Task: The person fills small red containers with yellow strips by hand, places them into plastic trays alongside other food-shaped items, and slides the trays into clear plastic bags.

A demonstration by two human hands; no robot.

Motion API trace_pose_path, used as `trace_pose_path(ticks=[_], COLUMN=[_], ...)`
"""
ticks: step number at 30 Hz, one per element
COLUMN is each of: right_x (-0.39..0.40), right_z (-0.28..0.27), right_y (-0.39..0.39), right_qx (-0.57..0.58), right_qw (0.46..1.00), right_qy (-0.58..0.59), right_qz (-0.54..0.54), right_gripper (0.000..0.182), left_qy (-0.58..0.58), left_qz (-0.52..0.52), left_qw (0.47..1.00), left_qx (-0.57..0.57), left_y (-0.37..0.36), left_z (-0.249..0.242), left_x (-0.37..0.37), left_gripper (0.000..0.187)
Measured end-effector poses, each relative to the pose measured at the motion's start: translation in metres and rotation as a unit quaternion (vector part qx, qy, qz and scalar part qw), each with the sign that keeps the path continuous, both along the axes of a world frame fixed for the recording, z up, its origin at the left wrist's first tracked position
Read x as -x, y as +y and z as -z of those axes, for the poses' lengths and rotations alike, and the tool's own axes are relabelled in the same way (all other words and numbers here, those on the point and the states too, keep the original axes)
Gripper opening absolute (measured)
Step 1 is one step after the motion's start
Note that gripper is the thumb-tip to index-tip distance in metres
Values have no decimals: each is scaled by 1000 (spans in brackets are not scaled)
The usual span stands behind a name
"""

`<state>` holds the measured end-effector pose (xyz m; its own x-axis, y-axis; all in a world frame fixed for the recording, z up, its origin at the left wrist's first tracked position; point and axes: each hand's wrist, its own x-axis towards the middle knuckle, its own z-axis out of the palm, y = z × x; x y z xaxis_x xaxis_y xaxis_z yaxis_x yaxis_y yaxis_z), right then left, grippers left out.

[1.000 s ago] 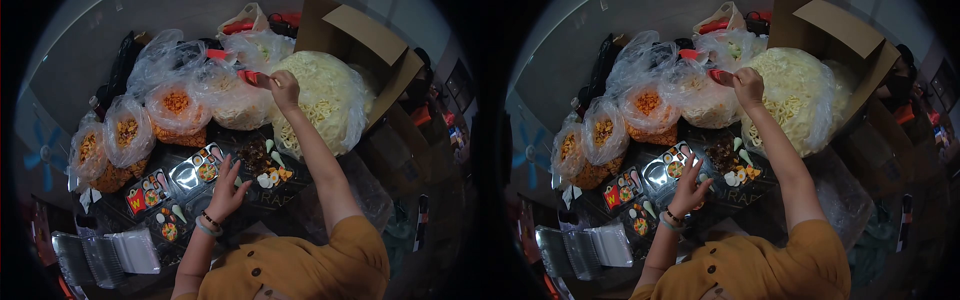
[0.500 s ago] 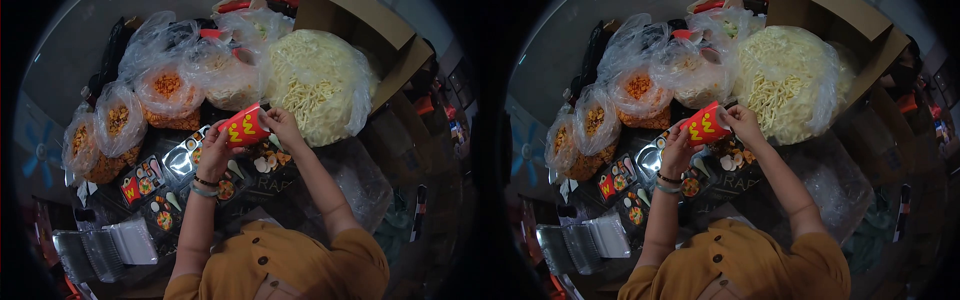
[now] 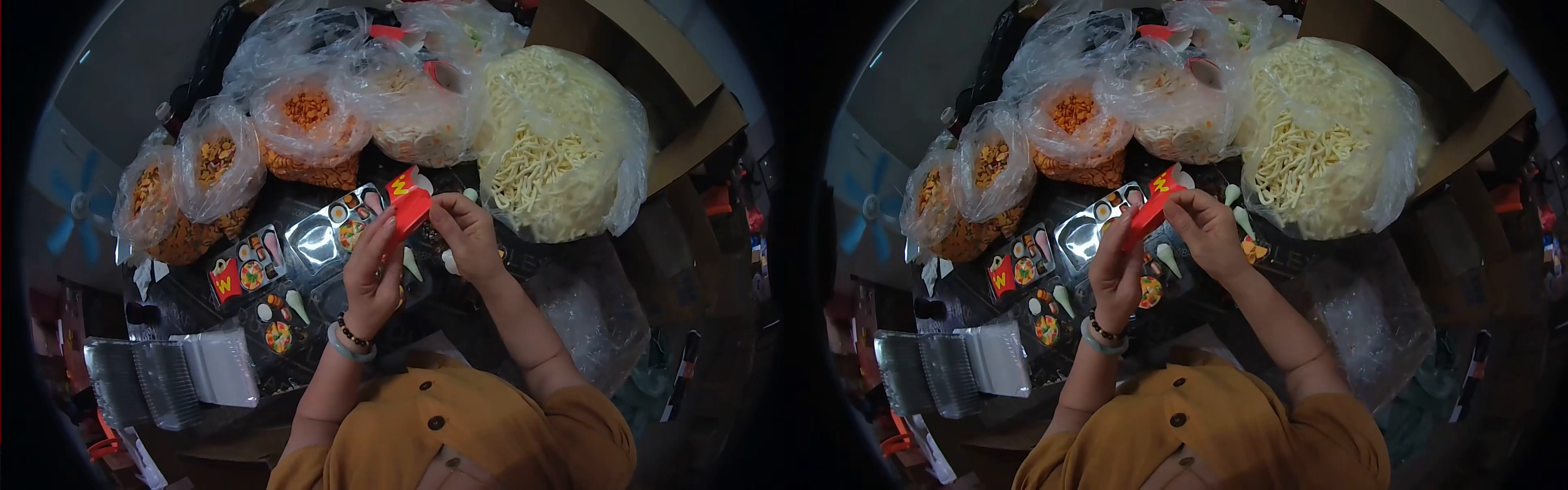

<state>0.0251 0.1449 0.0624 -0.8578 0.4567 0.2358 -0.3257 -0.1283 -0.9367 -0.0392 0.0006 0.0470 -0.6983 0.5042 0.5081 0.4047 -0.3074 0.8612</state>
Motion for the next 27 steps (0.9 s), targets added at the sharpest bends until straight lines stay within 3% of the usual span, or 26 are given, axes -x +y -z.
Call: trace_pose_path(ticks=[1,3,5,6,9,11,15,20,22,23,24,25,27], right_x=[-2,-7,-10,-11,-14,-14,-14,-15,-14,-17,-21,-26,-31], right_z=[0,0,1,1,5,5,6,19,21,16,11,8,7], right_y=[-2,-4,-6,-7,-9,-9,-9,2,19,35,60,89,141], right_qx=[33,74,116,125,125,117,32,9,-106,-175,-306,-430,-624], right_qw=[999,997,992,990,989,990,999,999,990,976,932,864,664], right_qy=[12,33,54,63,73,74,40,-3,-90,-102,-134,-163,-288], right_qz=[11,-1,-11,-13,-15,-13,18,39,24,73,142,205,297], right_gripper=[12,10,8,7,7,8,8,10,12,16,22,29,28], left_qy=[49,1,141,140,96,-78,-67,-209,-255,-256,-333,-409,-414], left_qz=[-25,-25,1,0,-23,16,46,64,41,46,77,107,115], left_qw=[998,1000,990,990,995,997,997,975,966,965,939,905,902], left_qx=[24,16,13,13,0,0,-5,-30,-25,-25,-31,-36,-33], left_y=[0,-2,-6,-6,-4,-4,2,18,25,25,25,26,32], left_z=[-8,-14,-16,-14,-11,-12,-6,9,20,23,22,22,28], left_x=[-7,-14,-10,-10,-14,-20,-25,-33,-29,-26,-23,-21,-16], left_gripper=[37,37,32,32,30,29,32,28,27,27,29,30,33])
